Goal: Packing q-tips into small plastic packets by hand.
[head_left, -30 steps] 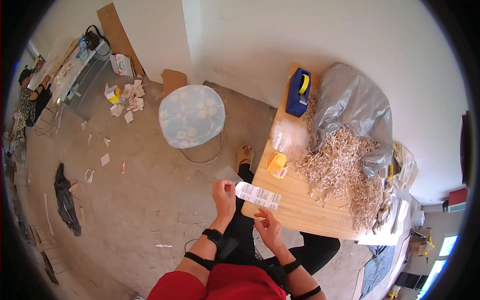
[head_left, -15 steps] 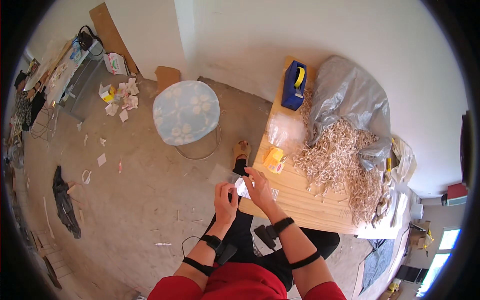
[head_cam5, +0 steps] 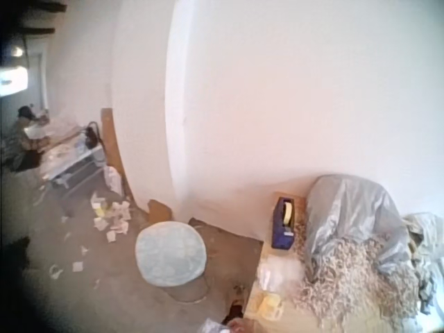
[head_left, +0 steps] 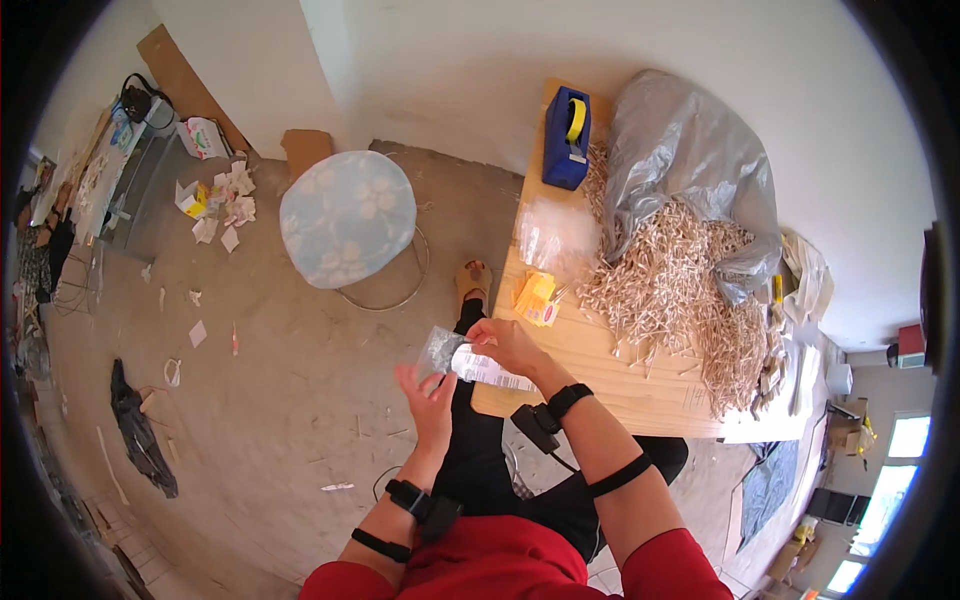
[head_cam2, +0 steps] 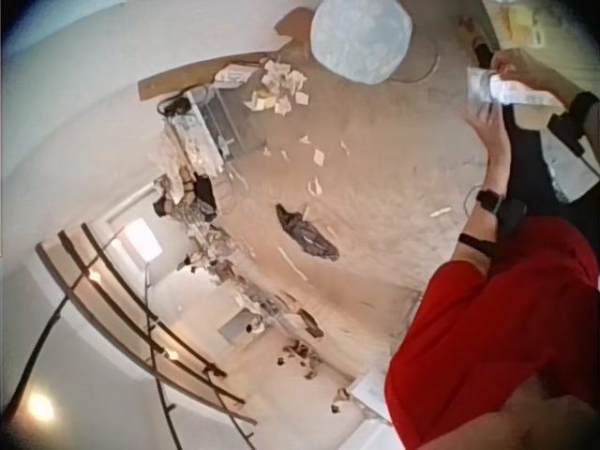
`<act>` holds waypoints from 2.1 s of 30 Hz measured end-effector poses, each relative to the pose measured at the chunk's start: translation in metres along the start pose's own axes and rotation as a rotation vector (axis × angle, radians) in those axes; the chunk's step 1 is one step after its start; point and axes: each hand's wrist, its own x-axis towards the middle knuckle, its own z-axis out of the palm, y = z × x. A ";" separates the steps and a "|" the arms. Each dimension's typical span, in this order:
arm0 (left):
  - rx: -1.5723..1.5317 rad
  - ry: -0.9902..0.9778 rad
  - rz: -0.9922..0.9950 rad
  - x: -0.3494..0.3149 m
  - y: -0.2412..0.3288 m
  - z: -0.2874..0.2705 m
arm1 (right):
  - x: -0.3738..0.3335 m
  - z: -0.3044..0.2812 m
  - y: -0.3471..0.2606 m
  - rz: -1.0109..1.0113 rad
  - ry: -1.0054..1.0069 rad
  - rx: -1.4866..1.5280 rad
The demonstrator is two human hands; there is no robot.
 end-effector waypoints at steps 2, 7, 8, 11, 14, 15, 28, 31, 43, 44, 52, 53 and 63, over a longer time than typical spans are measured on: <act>-0.231 -0.075 -0.109 0.006 -0.013 0.003 | -0.001 -0.003 -0.004 -0.004 -0.020 -0.009; 0.059 -0.193 -0.223 -0.005 -0.004 0.024 | -0.003 -0.011 -0.002 -0.174 0.058 -0.112; 0.187 -0.273 -0.216 0.001 -0.003 0.019 | -0.003 -0.012 -0.003 -0.170 0.065 -0.110; 0.218 -0.258 -0.229 0.004 0.004 0.016 | -0.002 -0.013 0.004 -0.220 0.092 -0.173; 0.136 -0.229 -0.257 0.004 -0.012 0.013 | 0.000 -0.011 0.017 -0.154 0.087 -0.286; 0.220 -0.285 -0.259 0.004 -0.013 0.010 | -0.001 -0.011 0.015 -0.128 0.084 -0.301; 0.185 -0.394 -0.289 0.015 -0.024 0.009 | -0.064 0.017 0.037 -0.079 0.772 -0.127; 0.279 -0.385 -0.343 0.005 -0.006 -0.003 | -0.106 0.005 0.046 0.245 1.124 -0.019; 0.290 -0.570 -0.218 -0.057 0.009 -0.017 | -0.155 -0.054 0.110 0.415 1.094 -0.349; 0.344 -0.622 -0.107 -0.059 0.003 -0.010 | -0.163 -0.050 0.106 0.386 1.027 -0.358; 0.685 -0.903 0.638 -0.065 0.014 0.106 | -0.193 -0.050 0.101 0.145 0.919 -0.207; 0.721 -0.817 0.681 -0.063 0.011 0.116 | -0.195 -0.051 0.102 0.156 0.920 -0.154; 0.956 -0.655 0.533 -0.048 0.004 0.163 | -0.207 -0.061 0.114 0.313 1.091 0.021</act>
